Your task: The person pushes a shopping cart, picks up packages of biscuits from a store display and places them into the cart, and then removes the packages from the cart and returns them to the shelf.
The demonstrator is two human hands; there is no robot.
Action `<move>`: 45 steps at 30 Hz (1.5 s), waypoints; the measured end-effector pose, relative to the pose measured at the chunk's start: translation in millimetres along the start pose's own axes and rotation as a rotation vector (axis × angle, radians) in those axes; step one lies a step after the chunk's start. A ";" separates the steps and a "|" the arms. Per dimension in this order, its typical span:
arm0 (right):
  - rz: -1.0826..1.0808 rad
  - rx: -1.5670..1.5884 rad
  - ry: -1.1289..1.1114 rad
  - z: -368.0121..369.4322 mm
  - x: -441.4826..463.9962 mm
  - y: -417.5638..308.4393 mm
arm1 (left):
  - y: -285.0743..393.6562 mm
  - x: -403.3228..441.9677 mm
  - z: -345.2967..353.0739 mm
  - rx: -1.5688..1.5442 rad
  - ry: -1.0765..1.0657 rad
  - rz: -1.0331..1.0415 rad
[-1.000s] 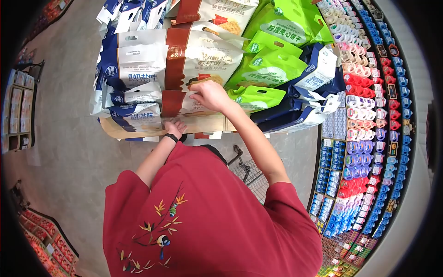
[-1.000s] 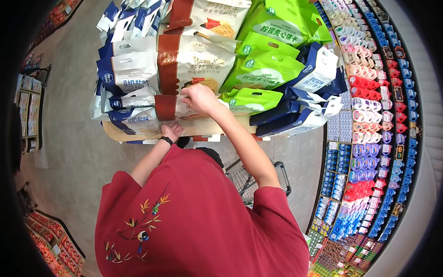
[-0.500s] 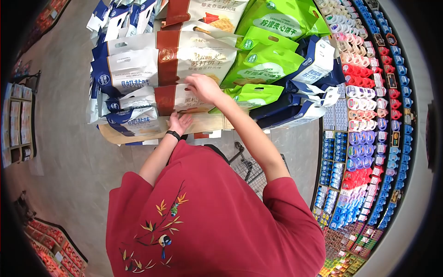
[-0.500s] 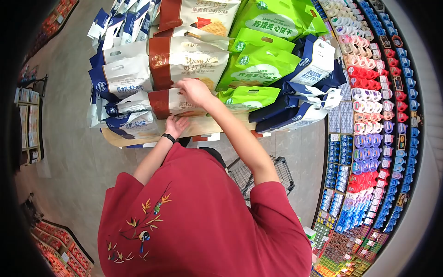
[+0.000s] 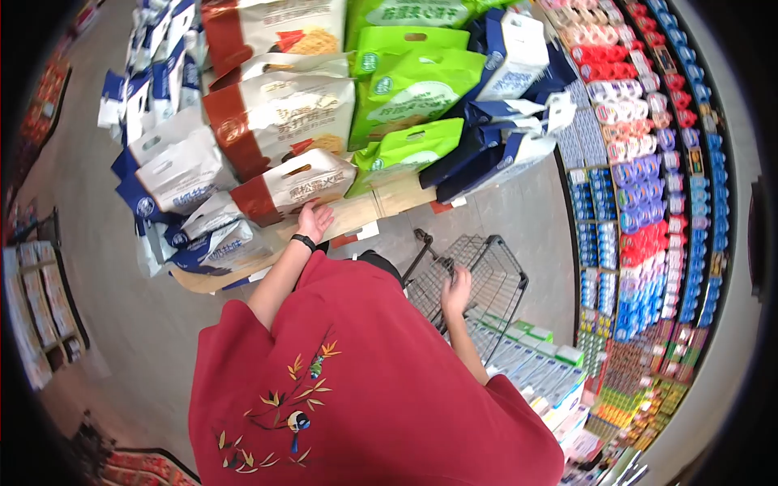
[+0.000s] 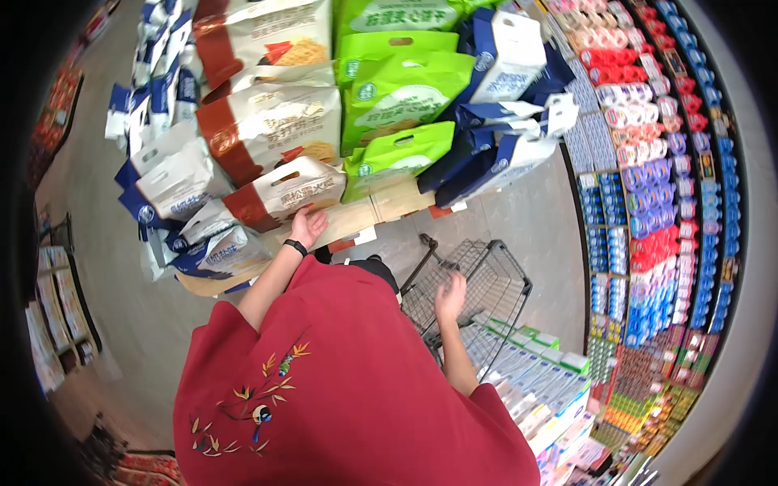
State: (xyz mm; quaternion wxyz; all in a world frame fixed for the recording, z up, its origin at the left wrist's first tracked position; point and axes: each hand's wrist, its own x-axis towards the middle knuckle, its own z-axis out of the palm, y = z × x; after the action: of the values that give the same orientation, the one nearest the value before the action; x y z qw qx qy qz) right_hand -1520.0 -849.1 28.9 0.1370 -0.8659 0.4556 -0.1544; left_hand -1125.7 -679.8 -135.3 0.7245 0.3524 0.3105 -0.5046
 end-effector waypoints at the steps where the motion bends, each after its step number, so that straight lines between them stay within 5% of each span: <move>1: 0.092 -0.078 -0.004 3.3 -42.4 38.8 | -2.5 3.0 1.2 0.041 0.003 -0.041; 6: 0.561 -0.385 -0.124 -3.0 -254.3 103.5 | -23.0 -19.2 15.1 0.175 0.053 -0.096; 9: 0.877 -0.410 -0.342 5.5 -345.2 79.8 | -32.0 -22.0 16.8 0.305 -0.006 -0.187; 12: 0.631 -0.480 -0.395 46.4 -422.1 120.3 | -31.9 -39.9 46.7 0.526 -0.182 -0.139; 13: 0.847 -0.450 -0.288 37.1 -390.5 84.0 | -30.0 -48.0 59.5 0.605 -0.266 -0.082; 19: 0.828 -0.367 -0.118 44.6 -351.6 47.3 | -20.1 -91.4 151.6 0.790 -0.428 0.332; 23: 0.814 -0.293 -0.120 35.6 -350.2 46.6 | -25.1 -57.7 153.7 0.773 -0.458 0.370; 29: 0.795 -0.260 -0.038 31.9 -355.2 43.6 | -60.1 -102.3 150.7 0.804 -0.443 0.303; 32: 0.777 -0.269 0.046 32.5 -349.2 44.3 | -69.1 -86.4 91.4 0.866 -0.426 0.156; 37: 0.755 -0.296 0.120 33.8 -350.1 43.5 | -83.4 -190.4 44.2 1.326 -0.290 0.053; 40: 0.751 -0.288 0.127 28.8 -355.6 39.9 | -85.1 -254.2 53.9 1.457 -0.567 0.180; 45: 0.708 -0.295 0.116 31.9 -354.7 43.2 | -112.5 -477.3 162.7 1.453 -1.156 0.660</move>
State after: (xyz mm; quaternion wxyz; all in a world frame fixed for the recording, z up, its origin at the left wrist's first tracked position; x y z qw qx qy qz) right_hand -1730.3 -574.8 -67.2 0.0299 -0.6554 0.7505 -0.0791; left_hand -1359.4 -596.6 317.8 0.4764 0.4801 -0.5911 -0.4396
